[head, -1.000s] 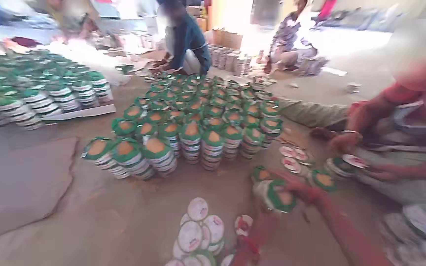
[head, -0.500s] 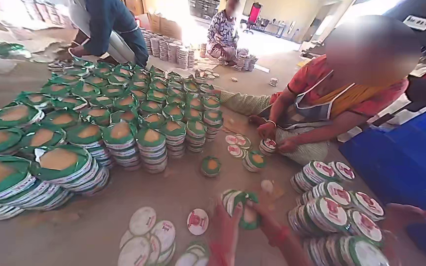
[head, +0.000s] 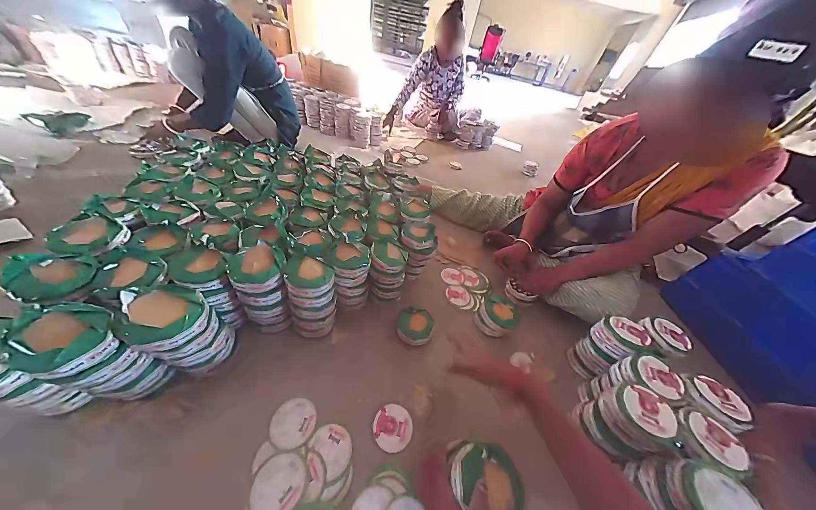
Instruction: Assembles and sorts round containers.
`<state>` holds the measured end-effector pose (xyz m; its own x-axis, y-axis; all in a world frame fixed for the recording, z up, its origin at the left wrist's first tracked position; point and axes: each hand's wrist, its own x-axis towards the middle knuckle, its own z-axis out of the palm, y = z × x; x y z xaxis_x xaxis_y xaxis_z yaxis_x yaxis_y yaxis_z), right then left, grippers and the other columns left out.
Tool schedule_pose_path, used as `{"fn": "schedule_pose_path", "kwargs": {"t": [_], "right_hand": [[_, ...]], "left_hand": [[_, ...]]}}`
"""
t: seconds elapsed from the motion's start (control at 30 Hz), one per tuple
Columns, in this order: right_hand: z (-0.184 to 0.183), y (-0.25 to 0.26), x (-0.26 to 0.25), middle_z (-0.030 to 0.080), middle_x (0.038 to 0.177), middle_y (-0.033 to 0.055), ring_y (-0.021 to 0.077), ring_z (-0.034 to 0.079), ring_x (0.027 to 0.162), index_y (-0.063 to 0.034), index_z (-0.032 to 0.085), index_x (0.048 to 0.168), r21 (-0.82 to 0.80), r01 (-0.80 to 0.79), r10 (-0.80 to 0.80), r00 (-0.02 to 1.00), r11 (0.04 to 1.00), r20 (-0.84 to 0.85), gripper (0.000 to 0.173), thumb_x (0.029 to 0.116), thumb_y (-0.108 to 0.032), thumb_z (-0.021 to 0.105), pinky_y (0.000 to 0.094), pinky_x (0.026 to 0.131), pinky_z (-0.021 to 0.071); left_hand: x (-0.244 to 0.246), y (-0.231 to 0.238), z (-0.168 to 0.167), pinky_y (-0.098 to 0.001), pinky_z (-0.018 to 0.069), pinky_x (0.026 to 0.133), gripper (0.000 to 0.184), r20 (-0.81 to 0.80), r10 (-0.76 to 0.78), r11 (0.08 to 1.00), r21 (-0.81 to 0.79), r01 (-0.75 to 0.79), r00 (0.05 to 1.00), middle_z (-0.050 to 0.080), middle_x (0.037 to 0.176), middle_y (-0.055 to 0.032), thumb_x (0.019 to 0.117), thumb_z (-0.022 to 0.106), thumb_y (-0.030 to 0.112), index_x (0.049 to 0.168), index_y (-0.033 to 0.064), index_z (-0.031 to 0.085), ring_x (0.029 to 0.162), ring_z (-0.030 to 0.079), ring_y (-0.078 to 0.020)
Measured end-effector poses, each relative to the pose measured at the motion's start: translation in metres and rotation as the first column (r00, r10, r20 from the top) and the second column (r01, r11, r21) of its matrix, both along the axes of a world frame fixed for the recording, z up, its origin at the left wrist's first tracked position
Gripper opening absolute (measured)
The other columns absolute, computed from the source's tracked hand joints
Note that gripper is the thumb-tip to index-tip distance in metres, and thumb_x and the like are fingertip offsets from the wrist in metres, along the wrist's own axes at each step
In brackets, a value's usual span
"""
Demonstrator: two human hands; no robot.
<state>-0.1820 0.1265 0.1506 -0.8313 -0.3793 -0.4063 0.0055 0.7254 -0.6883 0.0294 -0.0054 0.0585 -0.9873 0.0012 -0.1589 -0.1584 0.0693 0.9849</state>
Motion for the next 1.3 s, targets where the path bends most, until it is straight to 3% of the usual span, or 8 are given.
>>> {"fn": "schedule_pose_path", "kwargs": {"t": [0.2, 0.33, 0.47, 0.67, 0.73, 0.83, 0.9, 1.3], "right_hand": [[-0.062, -0.096, -0.098, 0.008, 0.170, 0.0231, 0.0563, 0.004, 0.153, -0.0220, 0.024, 0.164, 0.453, 0.025, 0.102, 0.962, 0.891, -0.255, 0.098, 0.0872, -0.063, 0.069, 0.0822, 0.110, 0.0196], [-0.080, -0.095, -0.105, 0.027, 0.163, 0.0267, 0.0585, 0.028, 0.143, -0.0251, 0.037, 0.159, 0.458, 0.052, 0.064, 0.970, 0.887, -0.233, 0.081, 0.0902, -0.048, 0.072, 0.0789, 0.103, 0.0332], [-0.028, -0.059, -0.075, 0.052, 0.147, 0.0232, 0.0350, 0.059, 0.124, -0.0109, 0.041, 0.156, -0.004, 0.129, -0.129, 0.983, 0.992, -0.130, 0.066, 0.1002, -0.041, 0.061, 0.0511, 0.104, 0.0483], [0.099, -0.010, 0.102, 0.062, 0.135, 0.0053, 0.0057, 0.065, 0.110, -0.0009, 0.043, 0.150, -0.628, 0.082, -0.288, 0.929, 0.774, -0.234, 0.070, 0.0926, -0.034, 0.067, 0.0255, 0.093, 0.0567], [0.105, -0.004, 0.142, 0.054, 0.145, 0.0072, 0.0040, 0.060, 0.115, -0.0015, 0.047, 0.149, -0.480, 0.012, -0.292, 0.806, 0.877, -0.515, 0.080, 0.0903, -0.052, 0.067, 0.0249, 0.094, 0.0546], [0.060, -0.010, 0.175, 0.047, 0.154, 0.0201, 0.0398, 0.047, 0.139, -0.0113, 0.059, 0.144, -0.051, 0.111, -0.109, 0.614, 0.992, -0.782, 0.078, 0.0844, -0.061, 0.068, 0.0588, 0.109, 0.0438], [0.006, -0.015, 0.190, 0.044, 0.158, 0.0182, 0.0510, 0.040, 0.142, -0.0225, 0.056, 0.148, 0.226, 0.138, 0.069, 0.694, 0.964, -0.717, 0.079, 0.0831, -0.066, 0.068, 0.0708, 0.105, 0.0398], [-0.009, -0.021, 0.185, 0.035, 0.163, 0.0183, 0.0507, 0.037, 0.145, -0.0255, 0.043, 0.157, 0.445, 0.128, 0.186, 0.781, 0.887, -0.596, 0.097, 0.0745, -0.060, 0.081, 0.0647, 0.112, 0.0373]], "left_hand": [[-0.018, -0.006, -0.029, -0.0513, 0.0379, 0.115, 0.067, -0.221, -0.047, 0.994, 0.090, 0.068, 0.974, 0.056, 0.138, -0.0284, 0.0889, 0.065, 0.038, 0.135, -0.0102, 0.056, 0.133, 0.050, -0.0374], [-0.020, -0.008, -0.030, -0.0515, 0.0384, 0.114, 0.062, -0.202, -0.059, 0.988, 0.130, 0.086, 0.978, 0.055, 0.140, -0.0290, 0.0891, 0.066, 0.034, 0.134, -0.0081, 0.059, 0.134, 0.050, -0.0370], [-0.020, -0.006, -0.026, -0.0509, 0.0381, 0.114, 0.063, -0.170, -0.045, 0.982, 0.175, 0.075, 0.984, 0.052, 0.142, -0.0308, 0.0876, 0.067, 0.032, 0.134, -0.0099, 0.058, 0.135, 0.049, -0.0385], [-0.016, 0.000, -0.028, -0.0494, 0.0418, 0.113, 0.069, -0.135, -0.006, 0.977, 0.209, 0.034, 0.991, 0.051, 0.143, -0.0304, 0.0884, 0.069, 0.030, 0.142, -0.0092, 0.049, 0.135, 0.050, -0.0373], [-0.017, 0.000, -0.025, -0.0487, 0.0404, 0.114, 0.069, -0.077, -0.022, 0.969, 0.242, 0.040, 0.997, 0.050, 0.146, -0.0267, 0.0903, 0.066, 0.035, 0.144, -0.0051, 0.050, 0.138, 0.047, -0.0342], [-0.017, -0.002, -0.021, -0.0417, 0.0389, 0.115, 0.065, -0.071, 0.045, 0.910, 0.415, -0.011, 0.996, 0.047, 0.152, -0.0198, 0.1042, 0.037, 0.045, 0.149, -0.0018, 0.045, 0.141, 0.045, -0.0238], [-0.014, -0.004, -0.016, -0.0380, 0.0362, 0.118, 0.065, -0.062, 0.044, 0.844, 0.536, -0.004, 0.997, 0.040, 0.159, -0.0146, 0.1095, 0.016, 0.043, 0.156, 0.0019, 0.035, 0.145, 0.041, -0.0186], [0.076, -0.055, 0.005, -0.0475, 0.0224, 0.125, 0.051, 0.054, 0.255, 0.887, 0.385, -0.256, 0.965, 0.035, 0.159, -0.0293, 0.1118, 0.030, 0.022, 0.151, -0.0105, 0.036, 0.150, 0.031, -0.0360]]}}
